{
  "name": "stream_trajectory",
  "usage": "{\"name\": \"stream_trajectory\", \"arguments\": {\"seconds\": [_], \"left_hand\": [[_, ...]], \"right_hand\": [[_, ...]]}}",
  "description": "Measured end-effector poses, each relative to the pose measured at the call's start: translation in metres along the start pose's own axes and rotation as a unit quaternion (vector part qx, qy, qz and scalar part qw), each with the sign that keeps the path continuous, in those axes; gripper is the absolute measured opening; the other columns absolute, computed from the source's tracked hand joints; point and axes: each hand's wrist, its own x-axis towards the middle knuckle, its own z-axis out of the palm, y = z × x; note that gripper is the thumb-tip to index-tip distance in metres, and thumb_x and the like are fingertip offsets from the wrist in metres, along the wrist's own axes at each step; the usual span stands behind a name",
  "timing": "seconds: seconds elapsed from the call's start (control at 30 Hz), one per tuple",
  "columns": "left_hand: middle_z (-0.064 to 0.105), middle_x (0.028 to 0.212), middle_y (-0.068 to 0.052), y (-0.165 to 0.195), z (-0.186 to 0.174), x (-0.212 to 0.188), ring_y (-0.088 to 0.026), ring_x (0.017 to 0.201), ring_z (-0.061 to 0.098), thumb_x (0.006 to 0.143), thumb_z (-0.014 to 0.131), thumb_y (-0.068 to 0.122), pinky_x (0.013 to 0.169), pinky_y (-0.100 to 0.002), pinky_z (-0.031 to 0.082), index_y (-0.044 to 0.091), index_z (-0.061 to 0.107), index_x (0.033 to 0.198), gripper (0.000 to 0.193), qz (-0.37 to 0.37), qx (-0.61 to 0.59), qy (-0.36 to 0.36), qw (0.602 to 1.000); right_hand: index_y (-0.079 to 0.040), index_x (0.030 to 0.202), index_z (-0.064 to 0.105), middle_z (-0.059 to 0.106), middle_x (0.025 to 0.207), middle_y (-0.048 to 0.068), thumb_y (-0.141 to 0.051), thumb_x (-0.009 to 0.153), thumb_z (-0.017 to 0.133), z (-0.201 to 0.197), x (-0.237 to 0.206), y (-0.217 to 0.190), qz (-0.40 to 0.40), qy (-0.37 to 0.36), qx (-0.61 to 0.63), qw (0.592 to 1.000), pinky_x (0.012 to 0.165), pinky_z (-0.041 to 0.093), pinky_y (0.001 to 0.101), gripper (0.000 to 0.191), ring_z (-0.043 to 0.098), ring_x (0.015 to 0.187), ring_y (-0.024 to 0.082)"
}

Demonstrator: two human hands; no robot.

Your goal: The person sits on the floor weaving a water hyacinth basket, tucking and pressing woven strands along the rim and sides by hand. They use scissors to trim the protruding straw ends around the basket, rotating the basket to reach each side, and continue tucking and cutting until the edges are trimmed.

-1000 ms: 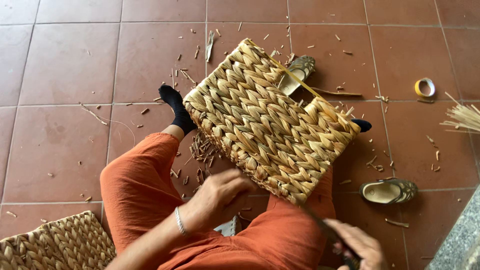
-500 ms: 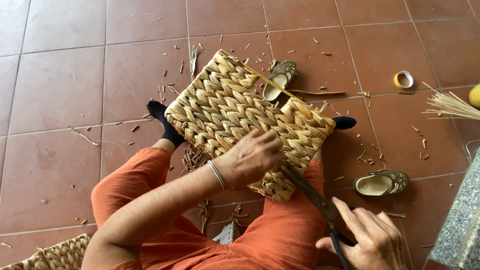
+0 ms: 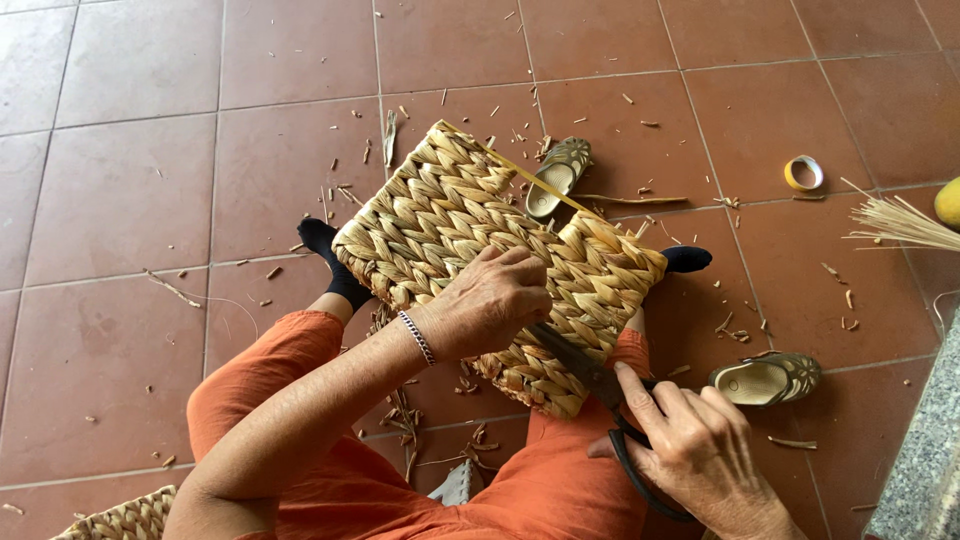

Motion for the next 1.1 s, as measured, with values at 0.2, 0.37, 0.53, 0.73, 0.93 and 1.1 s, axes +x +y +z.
{"name": "stream_trajectory", "arguments": {"seconds": [0.2,0.37,0.53,0.73,0.93,1.1], "left_hand": [[0.06,0.094,-0.001,-0.001,0.002,0.001,-0.022,0.101,0.058,0.086,0.075,0.017,0.085,-0.04,0.043,0.013,0.07,0.086,0.007,0.001,-0.029,0.005,1.0],[0.061,0.092,-0.003,-0.005,0.007,-0.002,-0.022,0.1,0.059,0.086,0.075,0.017,0.085,-0.042,0.044,0.012,0.069,0.083,0.009,-0.016,-0.029,-0.008,0.999],[0.063,0.09,-0.004,-0.017,0.007,0.009,-0.016,0.09,0.062,0.097,0.072,0.012,0.081,-0.035,0.056,0.011,0.066,0.088,0.011,-0.007,-0.096,0.077,0.992],[0.065,0.072,-0.004,-0.011,-0.054,-0.022,-0.015,0.063,0.066,0.09,0.066,0.007,0.06,-0.035,0.057,0.005,0.061,0.091,0.005,-0.18,-0.196,0.054,0.962],[0.066,0.07,-0.005,0.004,-0.083,-0.041,-0.019,0.064,0.067,0.091,0.072,0.015,0.06,-0.037,0.055,0.008,0.071,0.084,0.01,-0.11,-0.163,-0.114,0.974],[0.066,0.085,-0.007,-0.005,-0.045,-0.02,-0.022,0.076,0.066,0.095,0.069,0.014,0.064,-0.037,0.056,0.006,0.072,0.094,0.009,-0.069,-0.063,0.039,0.995]], "right_hand": [[-0.001,0.128,0.067,0.054,0.062,0.007,-0.063,0.062,0.077,-0.002,0.004,0.0,-0.012,0.024,-0.002,1.0,0.051,0.042,0.0387,0.091,0.056,0.051,0.019],[0.003,0.127,0.069,0.053,0.06,0.007,-0.063,0.069,0.077,0.011,0.005,0.006,-0.038,-0.008,-0.033,0.999,0.043,0.042,0.0374,0.088,0.054,0.047,0.02],[0.003,0.126,0.069,0.052,0.056,0.006,-0.057,0.073,0.077,0.012,-0.004,0.012,-0.061,0.026,-0.041,0.997,0.046,0.043,0.0386,0.081,0.052,0.042,0.021],[-0.001,0.122,0.067,0.059,0.061,0.005,-0.062,0.065,0.079,-0.006,-0.021,0.028,0.023,0.079,0.002,0.997,0.055,0.048,0.0386,0.084,0.061,0.052,0.022],[-0.007,0.123,0.068,0.059,0.06,0.005,-0.062,0.061,0.085,-0.009,-0.03,0.034,0.097,0.067,0.0,0.993,0.055,0.046,0.0398,0.084,0.061,0.052,0.023],[-0.008,0.12,0.068,0.054,0.061,0.005,-0.062,0.061,0.084,-0.005,-0.029,0.03,0.063,0.099,0.001,0.993,0.058,0.046,0.0404,0.082,0.058,0.055,0.024]]}}
